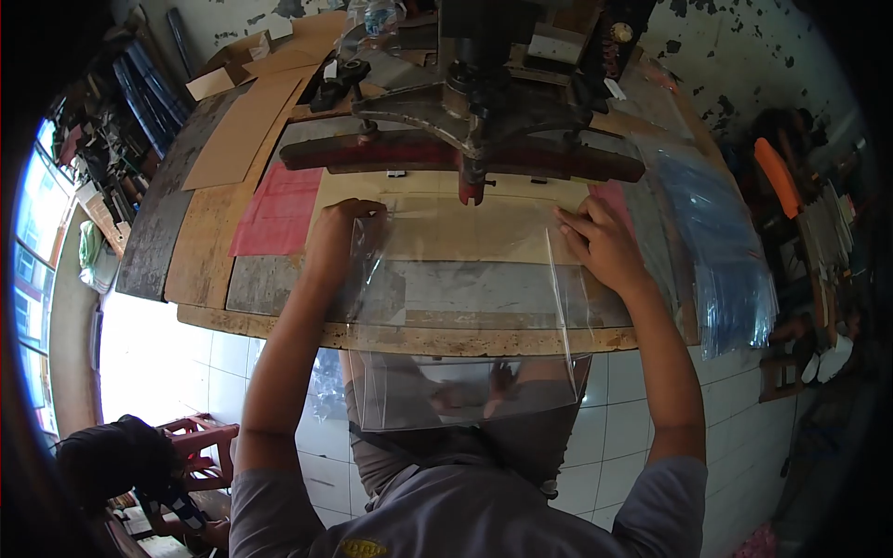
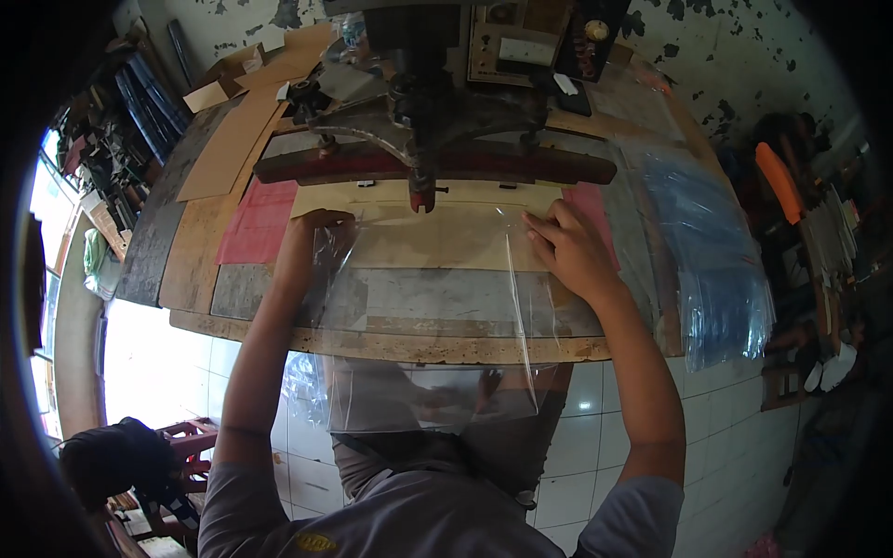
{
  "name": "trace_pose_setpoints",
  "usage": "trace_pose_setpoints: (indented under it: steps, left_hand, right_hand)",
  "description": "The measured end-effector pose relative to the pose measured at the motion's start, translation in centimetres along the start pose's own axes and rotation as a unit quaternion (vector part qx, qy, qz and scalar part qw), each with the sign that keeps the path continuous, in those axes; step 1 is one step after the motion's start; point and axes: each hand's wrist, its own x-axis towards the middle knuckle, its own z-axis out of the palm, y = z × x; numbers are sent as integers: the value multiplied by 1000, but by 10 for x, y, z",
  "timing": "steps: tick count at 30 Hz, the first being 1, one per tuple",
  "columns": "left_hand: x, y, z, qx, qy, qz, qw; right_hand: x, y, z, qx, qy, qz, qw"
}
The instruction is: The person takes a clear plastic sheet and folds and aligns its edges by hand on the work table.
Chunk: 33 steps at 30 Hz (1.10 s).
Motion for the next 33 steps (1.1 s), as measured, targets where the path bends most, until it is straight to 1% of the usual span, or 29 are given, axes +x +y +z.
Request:
trace_pose_setpoints:
  steps: [4, 7, 10, 16, 19, 26, 28, 30, 32, 33]
  left_hand:
    - [2, 6, 2, -19, -1, -41, 999]
    - [4, 26, -5, 16, -9, -42, 999]
    - [5, 29, -3, 17, -1, -65, 998]
    - [6, 30, -3, 3, -6, -64, 998]
    - [7, 31, -3, -15, 5, -47, 999]
    - [7, 28, -2, 6, 3, -49, 999]
    - [6, 24, -1, 21, 7, -54, 998]
    - [4, 13, 3, 17, 17, -75, 997]
    - [4, 13, 2, 18, 24, -41, 999]
    - [4, 12, 1, 21, 20, -44, 999]
  right_hand:
    - [4, 4, 3, -1, -2, 8, 1000]
    - [6, 4, 4, 9, 11, 13, 1000]
    - [7, 4, 4, 23, 10, 23, 999]
    - [8, 3, 7, 21, 15, 40, 999]
    - [9, 2, 6, 20, 14, 40, 999]
    - [9, 2, 6, 25, 15, 39, 999]
    - [10, 2, 6, 22, 20, 25, 999]
    - [10, 2, 6, 27, 16, 40, 999]
    - [11, 0, 8, 28, 10, 49, 998]
    - [11, -1, 8, 25, 6, 53, 998]
